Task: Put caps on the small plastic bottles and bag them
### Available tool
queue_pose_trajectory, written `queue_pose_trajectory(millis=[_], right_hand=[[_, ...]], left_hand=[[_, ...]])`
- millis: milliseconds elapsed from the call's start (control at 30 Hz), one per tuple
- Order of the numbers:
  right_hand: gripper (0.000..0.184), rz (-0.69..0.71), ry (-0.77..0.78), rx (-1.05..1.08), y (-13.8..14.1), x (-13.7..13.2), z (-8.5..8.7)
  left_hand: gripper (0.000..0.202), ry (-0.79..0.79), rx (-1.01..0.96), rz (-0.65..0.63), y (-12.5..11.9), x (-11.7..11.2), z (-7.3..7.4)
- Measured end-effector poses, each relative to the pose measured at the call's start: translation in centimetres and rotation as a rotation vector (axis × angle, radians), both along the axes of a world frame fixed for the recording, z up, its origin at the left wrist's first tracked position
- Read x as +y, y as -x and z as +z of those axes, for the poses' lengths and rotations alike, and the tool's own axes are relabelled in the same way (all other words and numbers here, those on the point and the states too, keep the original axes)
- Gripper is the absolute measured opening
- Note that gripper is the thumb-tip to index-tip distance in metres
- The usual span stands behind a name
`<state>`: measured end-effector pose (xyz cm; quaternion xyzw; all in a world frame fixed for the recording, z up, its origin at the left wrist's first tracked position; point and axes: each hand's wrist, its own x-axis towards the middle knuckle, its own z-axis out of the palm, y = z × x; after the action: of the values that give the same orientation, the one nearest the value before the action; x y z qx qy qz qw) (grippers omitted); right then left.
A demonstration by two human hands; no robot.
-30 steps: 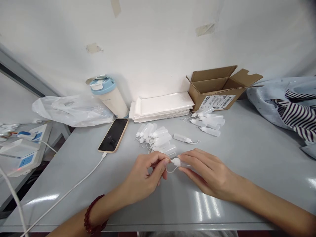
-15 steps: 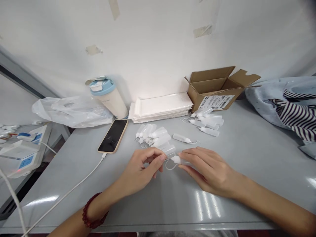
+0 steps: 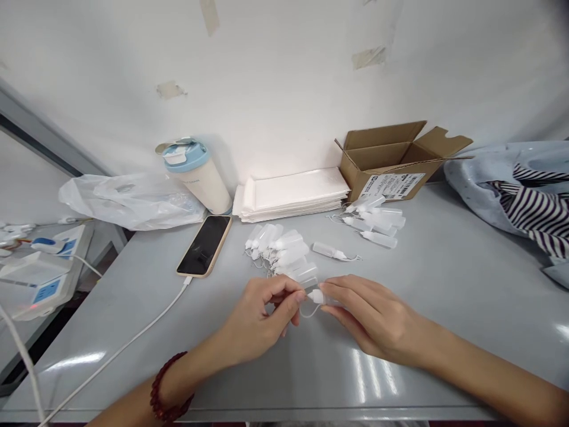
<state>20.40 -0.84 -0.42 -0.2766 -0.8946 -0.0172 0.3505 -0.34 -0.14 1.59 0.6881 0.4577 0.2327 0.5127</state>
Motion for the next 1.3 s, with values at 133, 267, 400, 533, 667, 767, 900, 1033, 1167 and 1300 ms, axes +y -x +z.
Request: queue_pose_trajectory(millis=[133,267,400,533,667,767,900,1033,1167,1300], right_hand=[[0.014,-0.006,-0.016,0.008,0.0,-0.1,-0.1],[0.015,-0.002,-0.015,0.010,0.1,-0.1,-0.2],[0.016,0.004,0.015,-0.047,0.2,0.2,-0.7],[0.017,0.008,0.113,-0.130,-0.2,1.2,-0.8],[0.031,-0.144,0.116,-0.130,-1.3,2.8,-0.6],[0.031,-0.276,0.136,-0.171,-2.2,3.9,-1.0],[0.024,-0.342,0.178,-0.267,-2.7,4.6,-2.1],[0.027,-0.338,0.180,-0.359,-2.6,4.6,-2.5],[0.027,-0.333,0.215,-0.382,-2.5,4.5,-2.6],[0.025,-0.301,0.266,-0.330,-2.4,4.6,-2.7]], left_hand=[[0.024,0.013,0.006,-0.015,0.0,-0.1,0.0],[0.024,-0.003,0.038,-0.031,0.0,-0.1,-0.1],[0.027,-0.129,0.182,-0.107,0.1,0.2,-0.5],[0.028,-0.277,0.298,-0.155,0.5,0.8,-0.9],[0.027,-0.344,0.314,-0.061,1.1,1.3,-0.2],[0.029,-0.372,0.326,0.038,1.7,1.8,0.5],[0.029,-0.386,0.339,0.254,2.7,2.8,0.8],[0.029,-0.437,0.414,0.366,3.5,4.0,0.3],[0.028,-0.535,0.560,0.323,3.8,4.6,-0.6],[0.029,-0.602,0.623,0.322,3.7,4.6,-1.1]])
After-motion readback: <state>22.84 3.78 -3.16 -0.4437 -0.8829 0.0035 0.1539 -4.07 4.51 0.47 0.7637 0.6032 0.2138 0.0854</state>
